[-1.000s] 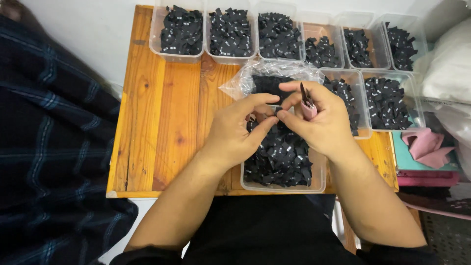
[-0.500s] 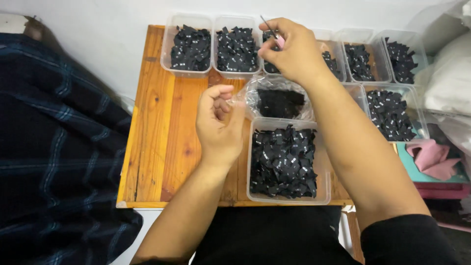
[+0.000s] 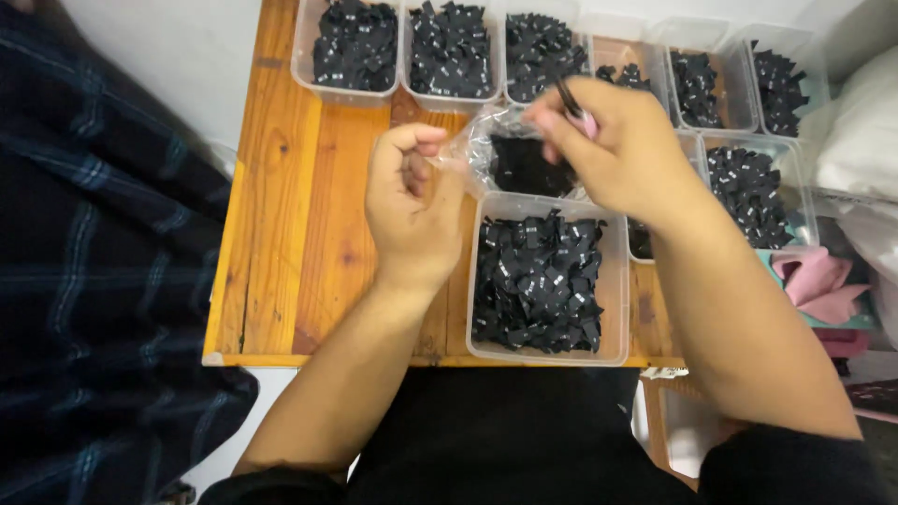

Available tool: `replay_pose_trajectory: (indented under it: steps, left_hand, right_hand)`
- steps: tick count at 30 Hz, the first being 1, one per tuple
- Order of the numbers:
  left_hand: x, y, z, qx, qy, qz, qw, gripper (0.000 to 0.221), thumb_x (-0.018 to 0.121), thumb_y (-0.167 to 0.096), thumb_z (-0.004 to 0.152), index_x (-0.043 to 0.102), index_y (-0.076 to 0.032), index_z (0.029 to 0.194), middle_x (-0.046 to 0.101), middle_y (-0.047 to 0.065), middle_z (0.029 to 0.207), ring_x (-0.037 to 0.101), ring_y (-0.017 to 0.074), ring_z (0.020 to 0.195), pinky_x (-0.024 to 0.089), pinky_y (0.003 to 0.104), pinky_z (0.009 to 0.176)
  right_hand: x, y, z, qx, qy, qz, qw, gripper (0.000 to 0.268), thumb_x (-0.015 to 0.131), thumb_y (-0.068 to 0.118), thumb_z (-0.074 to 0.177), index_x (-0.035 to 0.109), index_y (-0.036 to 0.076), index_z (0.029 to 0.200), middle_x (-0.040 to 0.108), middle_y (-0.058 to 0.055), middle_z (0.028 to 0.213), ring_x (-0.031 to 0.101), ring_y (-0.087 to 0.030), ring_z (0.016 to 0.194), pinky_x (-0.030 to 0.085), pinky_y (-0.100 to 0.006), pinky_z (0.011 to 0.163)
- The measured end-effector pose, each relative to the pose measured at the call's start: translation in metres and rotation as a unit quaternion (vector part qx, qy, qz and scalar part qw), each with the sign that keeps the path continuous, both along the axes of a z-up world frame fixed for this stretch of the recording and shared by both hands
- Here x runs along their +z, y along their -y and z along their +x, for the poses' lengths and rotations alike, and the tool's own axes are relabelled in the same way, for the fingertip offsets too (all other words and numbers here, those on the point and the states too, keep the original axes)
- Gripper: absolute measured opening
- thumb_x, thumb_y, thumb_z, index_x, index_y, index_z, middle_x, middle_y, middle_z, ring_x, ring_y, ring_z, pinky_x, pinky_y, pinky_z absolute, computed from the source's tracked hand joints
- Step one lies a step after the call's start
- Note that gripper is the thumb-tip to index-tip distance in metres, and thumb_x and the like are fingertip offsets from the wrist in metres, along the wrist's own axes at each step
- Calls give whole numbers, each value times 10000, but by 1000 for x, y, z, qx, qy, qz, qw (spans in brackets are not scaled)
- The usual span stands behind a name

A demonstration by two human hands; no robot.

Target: Trimming excess material from small plastic components using hand clippers and sorting them into bins

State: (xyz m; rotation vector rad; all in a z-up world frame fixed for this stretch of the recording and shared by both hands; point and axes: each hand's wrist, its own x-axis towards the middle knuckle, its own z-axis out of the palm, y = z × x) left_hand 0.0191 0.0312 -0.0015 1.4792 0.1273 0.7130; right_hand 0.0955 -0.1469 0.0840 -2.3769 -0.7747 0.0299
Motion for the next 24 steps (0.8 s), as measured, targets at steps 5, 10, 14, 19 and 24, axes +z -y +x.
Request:
replay_pose_trajectory:
  steps: [5,10,14,19,24]
  left_hand:
    - [-2,4,-2,-8,30,-12,999,207,677,-53,926,624,-132,1109,560,-28,994,484,64,850,432,194,776]
    - [-6,4,0,-9,47,-27,999,232,699,-65,915,625,-151,1117,562,-34,979,471,52,823,413,190,734]
    - [-11,5,2,-12,60,-35,998,242,706,-70,897,628,-152,1112,559,-24,958,471,50,815,400,189,696]
    - [-10,7,0,-28,60,-27,997,247,700,-59,898,624,-148,1116,553,-13,967,471,55,812,405,190,690]
    - [-10,5,0,-31,65,-16,997,246,693,-40,897,619,-133,1113,547,4,964,470,71,803,409,201,679]
  right_hand:
    - [2,16,-32,11,-72,-126,989,167,695,231,945,767,163,1080,796,11,929,712,-151,767,510,-317,742]
    - [-21,29,-35,27,-47,-218,974,216,697,233,911,755,119,1085,766,-133,819,716,-371,779,535,-460,711]
    - [-16,22,-45,22,-127,-238,963,277,724,128,842,795,64,1102,806,-186,937,770,-397,916,593,-469,834]
    - [-24,20,-48,53,-155,-330,930,229,765,235,814,807,131,1014,810,-129,840,777,-378,853,603,-457,788]
    - [-34,12,-52,87,-165,-359,915,269,797,264,794,798,120,1021,807,-131,861,776,-382,894,610,-483,792]
